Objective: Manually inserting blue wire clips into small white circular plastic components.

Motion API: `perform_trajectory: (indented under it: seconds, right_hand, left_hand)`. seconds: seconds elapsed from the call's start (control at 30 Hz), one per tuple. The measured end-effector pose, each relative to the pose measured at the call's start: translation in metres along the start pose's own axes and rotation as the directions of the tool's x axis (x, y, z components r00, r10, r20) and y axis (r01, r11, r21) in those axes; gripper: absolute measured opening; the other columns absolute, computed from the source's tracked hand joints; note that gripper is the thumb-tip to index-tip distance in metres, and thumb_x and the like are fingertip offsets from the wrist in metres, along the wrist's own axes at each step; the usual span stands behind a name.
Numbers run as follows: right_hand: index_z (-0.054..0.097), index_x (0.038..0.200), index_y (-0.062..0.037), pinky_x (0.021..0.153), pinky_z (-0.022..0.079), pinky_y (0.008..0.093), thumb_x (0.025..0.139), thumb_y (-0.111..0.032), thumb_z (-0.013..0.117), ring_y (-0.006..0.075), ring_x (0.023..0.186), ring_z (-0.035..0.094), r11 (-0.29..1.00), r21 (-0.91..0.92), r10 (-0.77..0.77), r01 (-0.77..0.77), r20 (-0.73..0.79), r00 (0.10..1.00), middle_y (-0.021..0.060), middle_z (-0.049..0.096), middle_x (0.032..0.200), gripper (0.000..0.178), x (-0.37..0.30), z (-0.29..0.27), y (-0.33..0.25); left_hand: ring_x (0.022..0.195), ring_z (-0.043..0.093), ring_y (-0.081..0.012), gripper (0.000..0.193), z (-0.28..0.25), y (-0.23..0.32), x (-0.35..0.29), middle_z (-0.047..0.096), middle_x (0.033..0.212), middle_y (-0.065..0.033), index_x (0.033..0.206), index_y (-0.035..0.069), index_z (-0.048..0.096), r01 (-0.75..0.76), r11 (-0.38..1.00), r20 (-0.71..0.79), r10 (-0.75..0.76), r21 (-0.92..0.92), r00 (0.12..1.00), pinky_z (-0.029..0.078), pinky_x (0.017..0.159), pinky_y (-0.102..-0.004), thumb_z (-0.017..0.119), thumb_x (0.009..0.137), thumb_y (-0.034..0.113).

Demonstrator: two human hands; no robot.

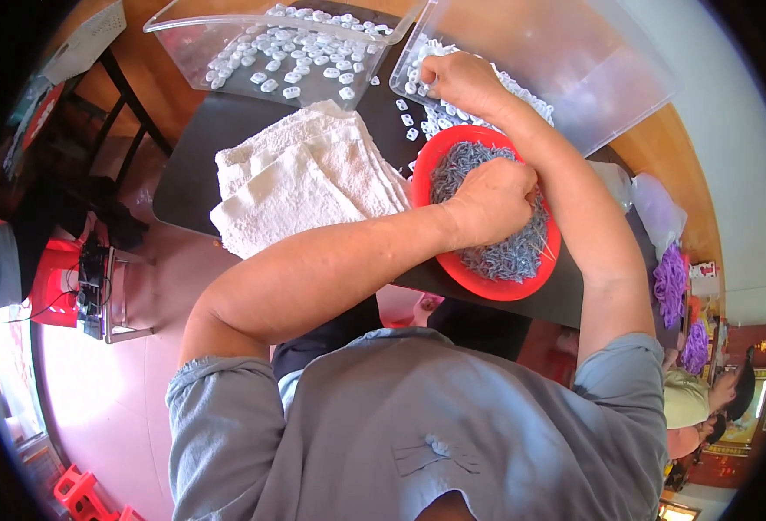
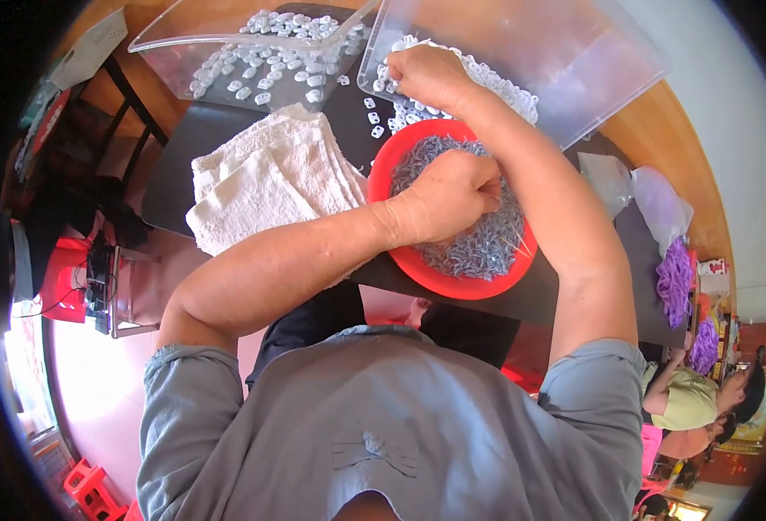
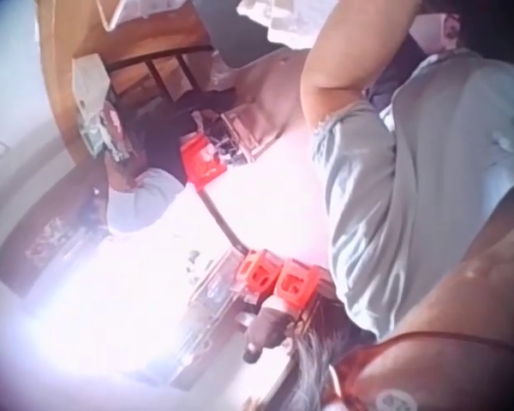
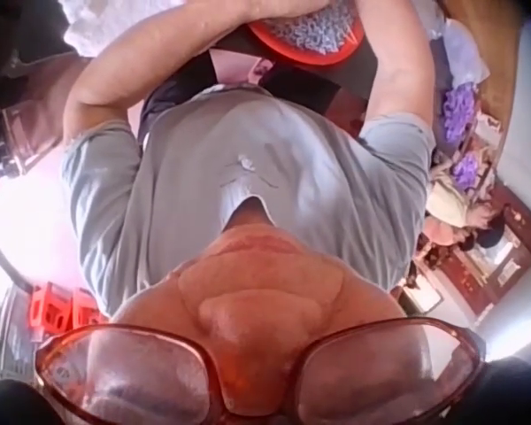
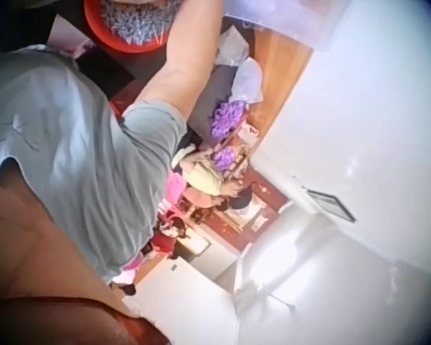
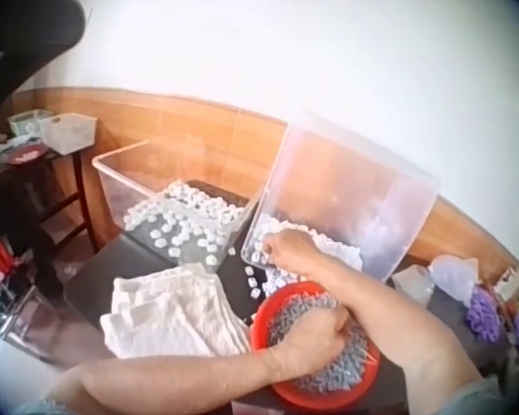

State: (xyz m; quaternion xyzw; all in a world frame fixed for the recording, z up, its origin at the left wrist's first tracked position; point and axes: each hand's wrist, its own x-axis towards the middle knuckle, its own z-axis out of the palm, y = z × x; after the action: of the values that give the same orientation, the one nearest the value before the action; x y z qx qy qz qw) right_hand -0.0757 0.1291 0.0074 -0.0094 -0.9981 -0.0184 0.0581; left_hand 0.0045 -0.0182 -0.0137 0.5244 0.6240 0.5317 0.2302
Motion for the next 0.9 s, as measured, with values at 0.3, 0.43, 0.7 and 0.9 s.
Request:
perform_trajectory:
  seconds: [0.3,0.43,0.7,0.9]
  right_hand:
    - [0.066,0.081,-0.0078,0.068,0.049,0.0431,0.070,-0.016,0.071,0.0298,0.079,0.065,0.995,-0.039,0.097,-0.097,0.009,0.995,0.0109,0.067,0.082,0.015,0.008,0.006,0.007]
    - [0.062,0.075,-0.0076,0.066,0.048,0.0443,0.067,-0.012,0.068,0.0307,0.076,0.064,0.996,-0.038,0.080,-0.081,-0.036,0.996,0.0103,0.066,0.077,0.011,0.009,0.005,0.003]
    - [0.061,0.077,-0.0084,0.064,0.047,0.0434,0.068,-0.010,0.066,0.0298,0.073,0.064,0.994,-0.090,0.055,-0.064,-0.099,0.994,0.0109,0.065,0.075,0.011,-0.009,0.003,0.005]
    - [0.065,0.100,-0.0046,0.060,0.047,0.0306,0.080,-0.010,0.066,0.0141,0.066,0.060,0.895,0.440,0.262,-0.070,-0.394,0.881,0.0047,0.063,0.071,0.021,-0.079,-0.017,0.040]
  left_hand:
    - [0.075,0.065,-0.0312,0.013,0.002,-0.007,0.003,0.064,0.082,-0.0202,0.087,-0.003,0.064,0.011,1.000,0.000,-0.011,0.007,1.000,0.050,0.070,-0.0416,0.065,0.079,0.007]
    - [0.074,0.065,-0.0308,0.012,0.000,-0.005,0.001,0.064,0.082,-0.0199,0.087,-0.004,0.063,0.063,0.998,0.006,-0.063,-0.014,0.998,0.051,0.068,-0.0415,0.064,0.079,0.006]
    - [0.062,0.063,-0.0213,0.013,0.001,-0.007,0.002,0.063,0.073,-0.0131,0.087,-0.004,0.064,0.108,0.991,0.018,-0.107,-0.080,0.994,0.051,0.059,-0.0353,0.065,0.078,0.004]
    - [0.052,0.056,-0.0119,0.012,-0.012,-0.011,0.008,0.061,0.067,-0.0057,0.087,-0.003,0.065,0.258,0.870,-0.029,-0.297,-0.421,0.954,0.041,0.043,-0.0252,0.067,0.079,0.006]
